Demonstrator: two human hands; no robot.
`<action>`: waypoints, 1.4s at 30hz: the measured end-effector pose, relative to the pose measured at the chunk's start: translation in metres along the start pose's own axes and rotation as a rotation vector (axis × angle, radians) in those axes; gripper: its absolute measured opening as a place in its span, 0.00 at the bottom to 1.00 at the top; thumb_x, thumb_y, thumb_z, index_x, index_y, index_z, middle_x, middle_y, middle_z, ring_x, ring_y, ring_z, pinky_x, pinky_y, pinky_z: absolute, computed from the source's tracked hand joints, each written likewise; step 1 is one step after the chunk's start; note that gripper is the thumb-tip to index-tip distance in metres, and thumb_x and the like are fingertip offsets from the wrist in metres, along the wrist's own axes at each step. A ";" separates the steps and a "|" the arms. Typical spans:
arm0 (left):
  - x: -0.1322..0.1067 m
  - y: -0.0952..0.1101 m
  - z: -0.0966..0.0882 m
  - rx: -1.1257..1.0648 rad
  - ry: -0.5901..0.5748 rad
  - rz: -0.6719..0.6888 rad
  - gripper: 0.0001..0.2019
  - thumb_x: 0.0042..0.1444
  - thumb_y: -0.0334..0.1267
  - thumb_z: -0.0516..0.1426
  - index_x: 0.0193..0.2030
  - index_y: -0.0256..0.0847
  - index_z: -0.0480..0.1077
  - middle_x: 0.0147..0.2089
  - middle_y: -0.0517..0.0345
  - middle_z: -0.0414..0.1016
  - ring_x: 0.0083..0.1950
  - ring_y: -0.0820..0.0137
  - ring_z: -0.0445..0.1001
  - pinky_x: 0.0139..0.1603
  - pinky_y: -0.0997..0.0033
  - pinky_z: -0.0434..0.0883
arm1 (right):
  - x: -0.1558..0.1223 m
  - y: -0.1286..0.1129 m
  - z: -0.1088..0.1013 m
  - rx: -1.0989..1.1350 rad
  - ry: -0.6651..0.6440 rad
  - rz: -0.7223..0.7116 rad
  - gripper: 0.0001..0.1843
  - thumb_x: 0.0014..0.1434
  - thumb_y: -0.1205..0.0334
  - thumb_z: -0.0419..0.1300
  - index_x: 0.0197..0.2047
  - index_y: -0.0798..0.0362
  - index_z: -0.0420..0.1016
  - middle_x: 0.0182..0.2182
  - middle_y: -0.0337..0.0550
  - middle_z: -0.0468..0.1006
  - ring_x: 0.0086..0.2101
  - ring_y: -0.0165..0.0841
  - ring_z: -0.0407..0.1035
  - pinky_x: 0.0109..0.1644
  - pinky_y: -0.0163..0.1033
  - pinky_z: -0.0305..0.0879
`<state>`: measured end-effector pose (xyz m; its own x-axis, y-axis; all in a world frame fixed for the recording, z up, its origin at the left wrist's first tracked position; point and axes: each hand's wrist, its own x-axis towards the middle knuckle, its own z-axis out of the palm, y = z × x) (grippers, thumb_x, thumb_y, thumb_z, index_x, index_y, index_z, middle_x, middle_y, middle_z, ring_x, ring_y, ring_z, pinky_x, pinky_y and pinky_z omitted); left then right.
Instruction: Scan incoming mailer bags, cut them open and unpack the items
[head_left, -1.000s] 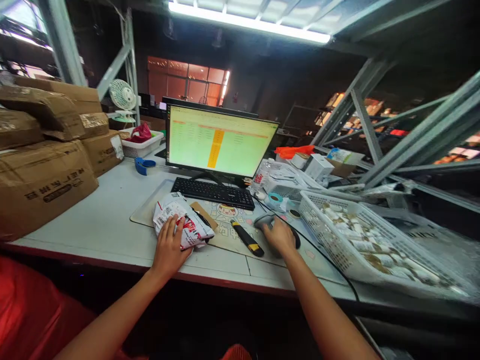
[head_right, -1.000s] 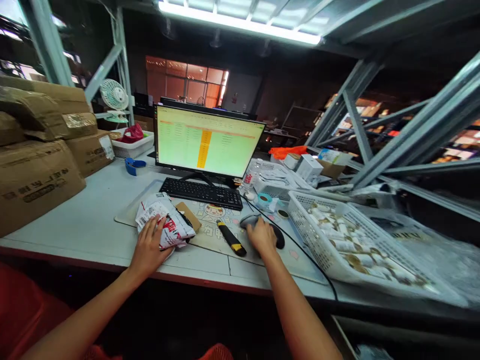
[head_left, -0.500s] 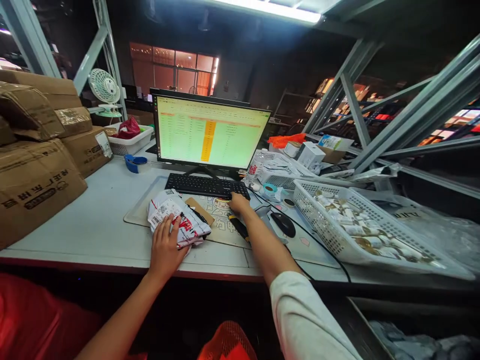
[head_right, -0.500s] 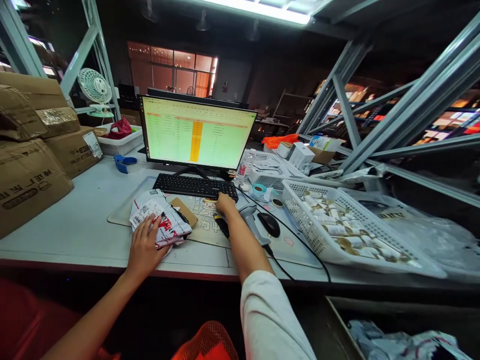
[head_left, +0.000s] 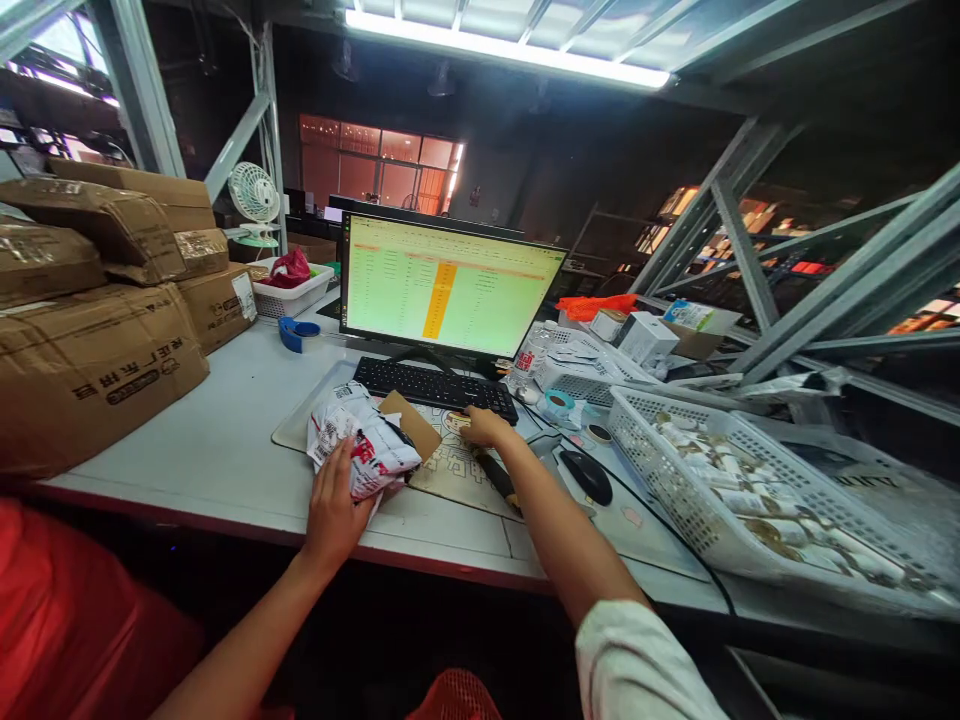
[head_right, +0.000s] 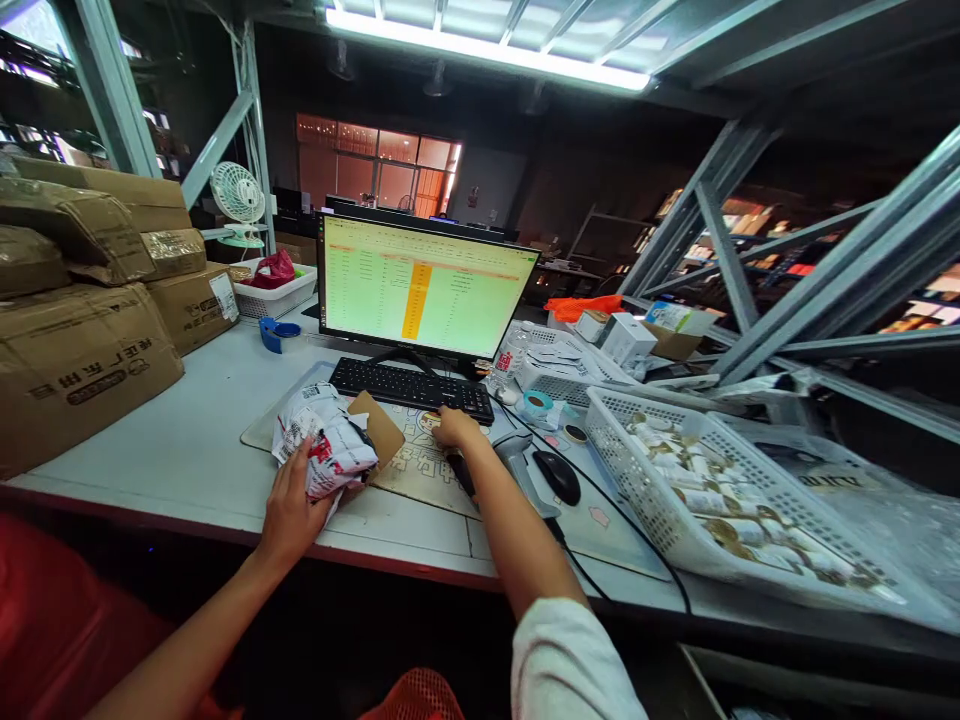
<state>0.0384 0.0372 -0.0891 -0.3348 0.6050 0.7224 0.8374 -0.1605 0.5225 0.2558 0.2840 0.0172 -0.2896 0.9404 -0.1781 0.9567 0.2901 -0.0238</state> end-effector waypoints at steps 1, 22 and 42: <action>0.001 -0.006 -0.005 -0.071 0.052 -0.093 0.40 0.63 0.48 0.62 0.76 0.40 0.50 0.70 0.36 0.64 0.70 0.48 0.65 0.69 0.48 0.66 | -0.017 0.002 0.005 -0.008 0.008 -0.014 0.30 0.63 0.57 0.60 0.67 0.56 0.68 0.58 0.61 0.76 0.56 0.50 0.72 0.56 0.47 0.67; 0.023 -0.054 -0.046 -0.745 0.001 -0.444 0.36 0.62 0.54 0.59 0.72 0.42 0.56 0.68 0.45 0.68 0.71 0.55 0.65 0.71 0.53 0.63 | -0.132 -0.017 0.031 0.807 0.353 -0.402 0.28 0.66 0.49 0.50 0.61 0.56 0.72 0.34 0.44 0.79 0.30 0.35 0.75 0.38 0.42 0.72; 0.066 -0.033 -0.108 -0.337 -0.805 0.061 0.17 0.66 0.44 0.53 0.54 0.52 0.80 0.71 0.56 0.67 0.73 0.51 0.62 0.71 0.42 0.61 | -0.164 -0.017 -0.038 0.271 0.046 -0.811 0.21 0.69 0.52 0.56 0.60 0.48 0.76 0.52 0.49 0.79 0.51 0.43 0.74 0.57 0.48 0.69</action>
<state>-0.0579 -0.0023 -0.0097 0.2194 0.9345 0.2804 0.6290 -0.3552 0.6915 0.2856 0.1314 0.0846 -0.8831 0.4680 0.0352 0.4252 0.8297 -0.3617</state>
